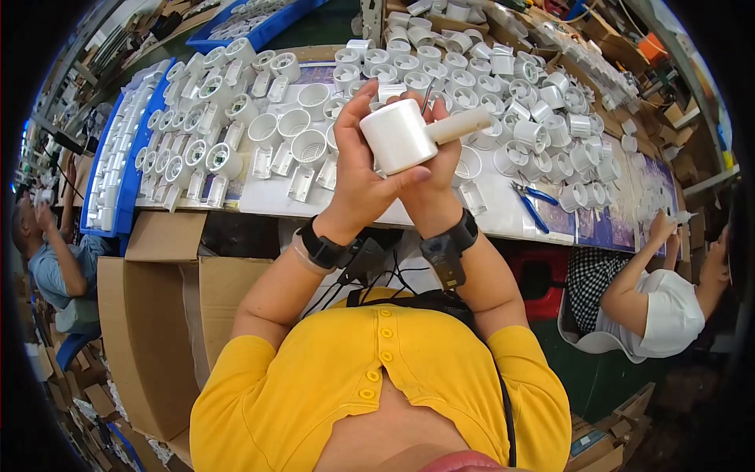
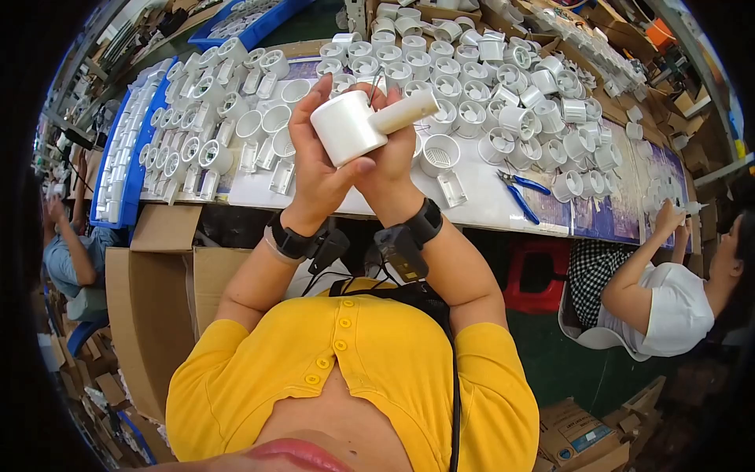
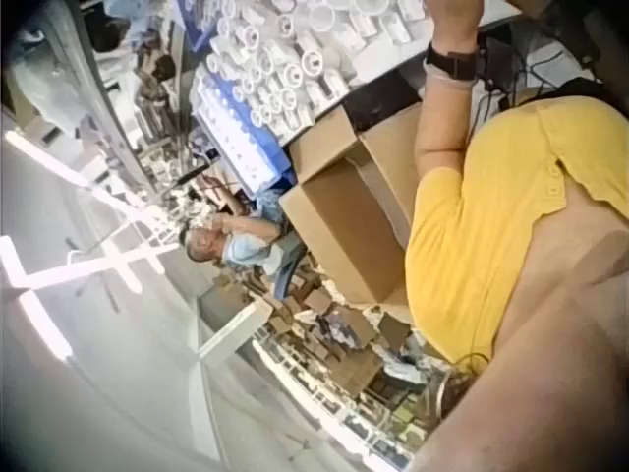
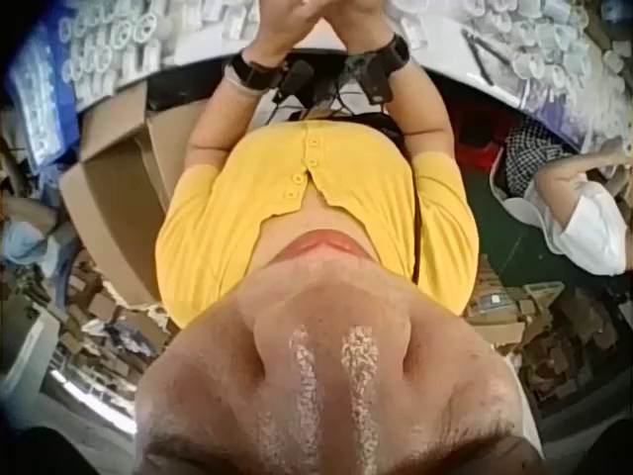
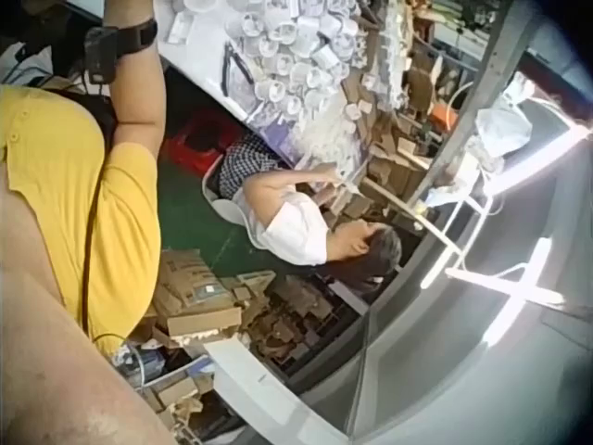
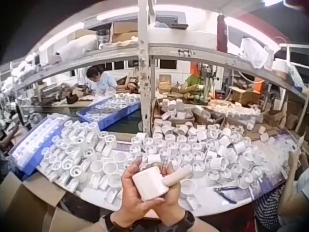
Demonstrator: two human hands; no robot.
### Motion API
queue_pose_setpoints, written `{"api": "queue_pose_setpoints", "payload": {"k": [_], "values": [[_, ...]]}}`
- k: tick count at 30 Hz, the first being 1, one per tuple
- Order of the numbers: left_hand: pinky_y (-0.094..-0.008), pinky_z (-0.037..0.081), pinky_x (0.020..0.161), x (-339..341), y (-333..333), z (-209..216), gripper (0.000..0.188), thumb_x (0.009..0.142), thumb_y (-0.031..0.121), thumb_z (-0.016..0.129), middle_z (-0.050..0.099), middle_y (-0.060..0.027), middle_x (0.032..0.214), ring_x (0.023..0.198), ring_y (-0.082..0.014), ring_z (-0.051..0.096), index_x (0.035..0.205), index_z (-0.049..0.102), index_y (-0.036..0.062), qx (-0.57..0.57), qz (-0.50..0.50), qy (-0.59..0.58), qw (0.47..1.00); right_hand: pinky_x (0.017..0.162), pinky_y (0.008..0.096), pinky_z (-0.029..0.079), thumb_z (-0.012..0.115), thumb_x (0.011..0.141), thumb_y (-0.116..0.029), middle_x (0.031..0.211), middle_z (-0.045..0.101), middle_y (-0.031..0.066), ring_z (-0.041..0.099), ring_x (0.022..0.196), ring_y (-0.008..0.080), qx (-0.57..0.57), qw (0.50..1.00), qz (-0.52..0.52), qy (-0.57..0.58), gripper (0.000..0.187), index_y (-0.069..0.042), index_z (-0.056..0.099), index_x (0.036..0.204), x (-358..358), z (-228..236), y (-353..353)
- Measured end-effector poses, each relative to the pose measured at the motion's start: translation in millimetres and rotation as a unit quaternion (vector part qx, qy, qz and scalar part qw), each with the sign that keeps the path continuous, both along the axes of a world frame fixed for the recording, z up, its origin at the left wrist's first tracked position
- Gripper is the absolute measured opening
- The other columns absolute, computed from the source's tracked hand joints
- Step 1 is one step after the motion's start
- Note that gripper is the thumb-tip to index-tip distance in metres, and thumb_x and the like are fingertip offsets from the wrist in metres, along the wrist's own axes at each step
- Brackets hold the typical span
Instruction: The person picks up a white plastic housing and a fan, inserts the fan into the housing, and threads the wires through a side opening. They then connect the wires to a small circuit board, tuck the assembly into the housing, and place the unit into a blue tray.
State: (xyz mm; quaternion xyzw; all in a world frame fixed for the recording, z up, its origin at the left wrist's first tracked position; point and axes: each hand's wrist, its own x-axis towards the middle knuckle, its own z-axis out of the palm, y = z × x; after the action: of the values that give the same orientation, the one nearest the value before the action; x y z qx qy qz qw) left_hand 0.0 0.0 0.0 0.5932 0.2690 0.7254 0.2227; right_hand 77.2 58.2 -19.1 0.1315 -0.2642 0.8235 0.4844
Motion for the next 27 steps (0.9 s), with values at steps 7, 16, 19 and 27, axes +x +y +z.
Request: {"api": "queue_pose_setpoints", "payload": {"k": [7,16,19,27], "values": [[-0.0347,0.043,0.099,-30,-7,6,0.073,0.07,0.014,0.082,0.046,-0.0108,0.131,0.118,-0.0237,0.051,0.128,0.039,0.0067,-0.135,0.105,0.121,0.978,0.1,0.0424,0.036,0.028,0.1,-0.047,0.115,0.059,0.0101,0.054,0.107,0.0261,0.05,0.842,-0.445,-0.3,0.053,-0.004,0.053,0.118,23,34,12],[-0.0355,0.044,0.093,-20,-20,14,0.062,0.073,0.017,0.078,0.05,-0.0111,0.124,0.113,-0.0237,0.052,0.125,0.045,0.0052,-0.096,0.123,0.103,0.982,0.095,0.0342,0.039,0.02,0.1,-0.05,0.107,0.059,0.0095,0.055,0.1,0.0213,0.47,0.541,-0.564,-0.411,0.06,-0.003,0.054,0.113,19,46,-8],[-0.0351,0.041,0.095,-9,-20,16,0.038,0.088,0.024,0.062,0.05,-0.0115,0.121,0.109,-0.0223,0.052,0.116,0.048,0.003,-0.042,-0.008,-0.121,0.992,0.092,0.0299,0.041,0.018,0.101,-0.05,0.107,0.059,0.0091,0.054,0.1,0.0176,0.253,0.804,-0.403,-0.356,0.061,-0.002,0.054,0.113,9,40,-18],[-0.0311,0.041,0.089,-10,-8,14,0.029,0.101,0.025,0.034,0.053,-0.0105,0.107,0.098,-0.0178,0.051,0.1,0.051,0.0018,-0.025,0.077,-0.167,0.983,0.091,0.0276,0.041,0.016,0.103,-0.045,0.11,0.057,0.0085,0.053,0.1,0.0154,0.214,0.82,-0.424,-0.32,0.057,-0.002,0.052,0.114,-20,34,-39]]}}
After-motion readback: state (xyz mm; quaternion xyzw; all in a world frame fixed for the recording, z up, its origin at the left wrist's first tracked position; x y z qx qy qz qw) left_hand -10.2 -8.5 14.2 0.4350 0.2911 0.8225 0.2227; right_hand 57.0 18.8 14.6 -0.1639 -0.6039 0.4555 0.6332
